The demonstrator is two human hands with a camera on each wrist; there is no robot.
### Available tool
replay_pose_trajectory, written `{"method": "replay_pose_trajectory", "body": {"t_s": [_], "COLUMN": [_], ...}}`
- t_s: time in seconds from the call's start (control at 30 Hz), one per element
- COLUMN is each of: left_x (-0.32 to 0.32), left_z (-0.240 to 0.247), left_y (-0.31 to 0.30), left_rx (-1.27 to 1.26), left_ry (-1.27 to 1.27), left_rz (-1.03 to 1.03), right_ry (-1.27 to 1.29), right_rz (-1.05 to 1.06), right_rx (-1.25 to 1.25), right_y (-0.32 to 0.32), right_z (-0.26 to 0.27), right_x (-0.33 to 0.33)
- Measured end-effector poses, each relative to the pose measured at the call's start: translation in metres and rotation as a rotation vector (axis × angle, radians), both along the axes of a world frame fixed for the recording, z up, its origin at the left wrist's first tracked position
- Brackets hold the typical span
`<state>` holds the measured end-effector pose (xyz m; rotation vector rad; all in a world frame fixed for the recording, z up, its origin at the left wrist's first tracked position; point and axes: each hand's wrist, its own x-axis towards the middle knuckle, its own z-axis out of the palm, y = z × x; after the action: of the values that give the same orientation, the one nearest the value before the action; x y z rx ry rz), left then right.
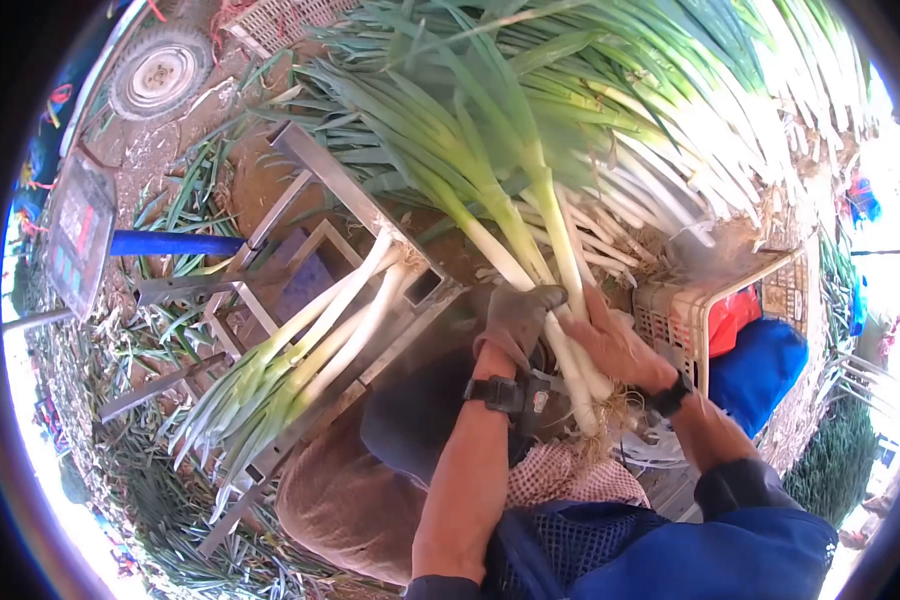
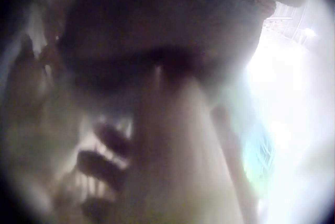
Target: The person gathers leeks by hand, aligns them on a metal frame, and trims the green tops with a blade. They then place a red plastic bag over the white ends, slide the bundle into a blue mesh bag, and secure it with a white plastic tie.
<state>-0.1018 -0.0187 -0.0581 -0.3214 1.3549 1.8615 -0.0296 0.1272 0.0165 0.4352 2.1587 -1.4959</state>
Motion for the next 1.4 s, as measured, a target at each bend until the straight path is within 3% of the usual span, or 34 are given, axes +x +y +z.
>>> {"method": "replay_pose_trajectory", "body": {"t_s": [0.07,0.1,0.2,0.23,0.33,0.37,0.47,0.53,0.67,0.73,0.77,0.8,0.83,0.93,0.97,1.03,1.23,1.27,1.3,1.4], "left_x": [0.009,0.01,0.024,0.027,0.026,0.026,0.013,0.01,0.002,-0.005,-0.01,-0.012,-0.013,-0.01,-0.009,-0.006,0.004,0.003,0.004,0.019], "left_z": [0.014,0.025,0.043,0.029,0.087,0.093,0.095,0.11,0.14,0.152,0.154,0.156,0.165,0.201,0.214,0.246,0.289,0.292,0.293,0.291], "left_y": [0.005,0.004,0.009,0.015,0.006,0.013,0.02,0.024,0.024,0.019,0.017,0.015,0.01,-0.013,-0.02,-0.043,-0.177,-0.213,-0.249,-0.368], "left_rx": [0.111,-0.097,-0.001,0.07,0.197,0.499,0.636,0.731,0.954,0.92,0.833,0.889,0.946,1.215,1.129,1.306,1.161,1.167,1.173,0.903], "left_ry": [-0.066,0.005,0.031,0.138,0.105,-0.097,-0.135,-0.102,-0.107,0.21,0.39,0.373,0.355,0.222,0.254,0.45,0.736,0.868,0.98,1.217], "left_rz": [0.008,-0.168,-0.088,-0.076,-0.08,0.077,0.204,0.237,0.358,0.431,0.407,0.412,0.416,0.397,0.481,0.484,0.803,0.799,0.797,0.914], "right_ry": [0.056,0.086,-0.127,-0.124,-0.275,-0.2,-0.192,-0.337,-0.357,-0.332,-0.308,-0.316,-0.256,-0.189,-0.137,-0.052,0.271,0.468,0.437,0.853], "right_rz": [0.005,0.011,-0.042,-0.019,0.007,-0.042,-0.009,-0.301,-0.069,0.051,-0.088,-0.222,-0.172,0.074,0.128,0.227,0.618,0.743,0.764,1.017], "right_rx": [0.114,0.167,0.075,0.06,-0.095,-0.241,-0.439,-0.928,-0.338,0.002,-0.314,-0.639,-0.686,-0.402,-0.255,-0.149,0.141,0.239,0.188,0.285], "right_y": [-0.01,-0.012,-0.003,0.0,0.028,0.032,0.051,0.048,0.052,0.05,0.041,0.032,0.034,0.052,0.044,0.042,-0.003,-0.014,-0.049,-0.127], "right_z": [0.012,0.016,0.027,0.039,0.08,0.091,0.132,0.157,0.186,0.198,0.207,0.217,0.217,0.219,0.227,0.224,0.222,0.21,0.226,0.223], "right_x": [0.026,0.033,0.036,0.036,0.037,0.048,0.081,0.106,0.142,0.154,0.153,0.152,0.154,0.155,0.149,0.134,0.031,0.007,-0.018,-0.102]}}
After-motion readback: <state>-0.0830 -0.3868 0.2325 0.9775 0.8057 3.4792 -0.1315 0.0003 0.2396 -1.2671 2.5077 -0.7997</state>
